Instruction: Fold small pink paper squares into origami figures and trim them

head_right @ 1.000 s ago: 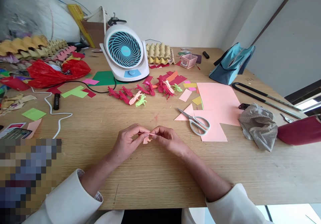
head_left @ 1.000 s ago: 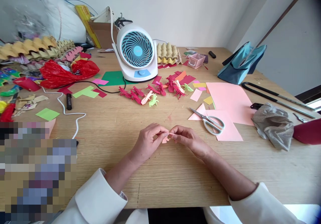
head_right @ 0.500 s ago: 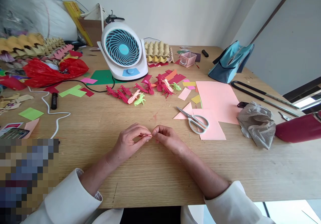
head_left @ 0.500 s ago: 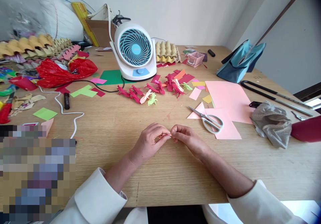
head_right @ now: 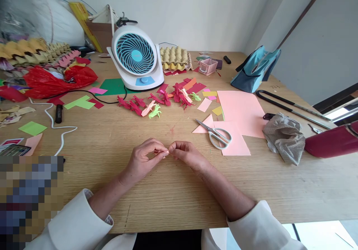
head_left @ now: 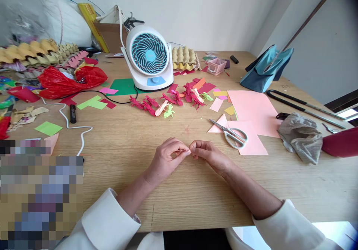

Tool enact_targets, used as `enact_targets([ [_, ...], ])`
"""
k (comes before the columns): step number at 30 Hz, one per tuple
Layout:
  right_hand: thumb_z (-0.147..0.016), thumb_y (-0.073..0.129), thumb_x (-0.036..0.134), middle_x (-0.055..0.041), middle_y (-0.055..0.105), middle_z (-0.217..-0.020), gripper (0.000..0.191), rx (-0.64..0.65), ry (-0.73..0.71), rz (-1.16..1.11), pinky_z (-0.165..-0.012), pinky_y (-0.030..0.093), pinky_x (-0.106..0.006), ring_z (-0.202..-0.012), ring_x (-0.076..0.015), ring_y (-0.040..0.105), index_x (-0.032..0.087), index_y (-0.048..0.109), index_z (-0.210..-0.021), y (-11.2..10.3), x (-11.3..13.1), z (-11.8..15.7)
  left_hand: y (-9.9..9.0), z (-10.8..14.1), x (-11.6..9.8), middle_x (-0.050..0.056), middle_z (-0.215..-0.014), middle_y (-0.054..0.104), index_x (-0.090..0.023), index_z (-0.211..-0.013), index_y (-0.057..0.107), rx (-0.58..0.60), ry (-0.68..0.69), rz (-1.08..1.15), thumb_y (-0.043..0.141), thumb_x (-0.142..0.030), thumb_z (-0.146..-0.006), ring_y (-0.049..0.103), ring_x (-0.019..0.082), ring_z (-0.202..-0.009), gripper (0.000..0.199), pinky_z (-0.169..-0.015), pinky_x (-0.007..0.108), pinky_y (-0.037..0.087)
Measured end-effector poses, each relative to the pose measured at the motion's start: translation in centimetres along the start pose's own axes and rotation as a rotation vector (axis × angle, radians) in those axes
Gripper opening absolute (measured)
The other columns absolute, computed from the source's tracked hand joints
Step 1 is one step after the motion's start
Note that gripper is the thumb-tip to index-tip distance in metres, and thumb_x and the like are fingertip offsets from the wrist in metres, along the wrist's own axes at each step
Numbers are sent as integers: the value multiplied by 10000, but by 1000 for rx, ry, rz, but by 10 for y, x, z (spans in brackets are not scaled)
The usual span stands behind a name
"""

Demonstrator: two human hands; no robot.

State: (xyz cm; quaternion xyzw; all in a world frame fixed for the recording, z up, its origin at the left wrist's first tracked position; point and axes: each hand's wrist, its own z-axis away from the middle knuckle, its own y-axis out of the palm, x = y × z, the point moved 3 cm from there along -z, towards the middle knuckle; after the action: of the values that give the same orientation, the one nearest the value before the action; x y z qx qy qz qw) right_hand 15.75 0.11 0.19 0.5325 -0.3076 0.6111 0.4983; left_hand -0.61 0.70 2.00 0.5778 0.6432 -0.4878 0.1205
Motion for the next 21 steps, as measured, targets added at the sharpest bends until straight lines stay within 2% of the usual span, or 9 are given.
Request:
enact_targets([
  [6, -719, 715, 427, 19, 544, -679, 270, 6, 0, -19, -673, 347, -257, -653, -114, 461, 173, 626, -720, -1, -1, 0, 0, 1, 2, 22, -749, 657, -193, -792, 676, -9, -41, 34, 665, -198, -861, 594, 142, -726, 70, -653, 257, 473],
  [21, -692, 749, 469, 9, 580, -695, 309, 3, -11, -26, -662, 374, -250, -656, -122, 476, 180, 643, -717, -1, -1, -1, -1, -2, -1, 13, -690, 676, -197, -746, 692, -11, -124, 71, 688, -217, -841, 615, 152, -695, 97, -679, 277, 483],
])
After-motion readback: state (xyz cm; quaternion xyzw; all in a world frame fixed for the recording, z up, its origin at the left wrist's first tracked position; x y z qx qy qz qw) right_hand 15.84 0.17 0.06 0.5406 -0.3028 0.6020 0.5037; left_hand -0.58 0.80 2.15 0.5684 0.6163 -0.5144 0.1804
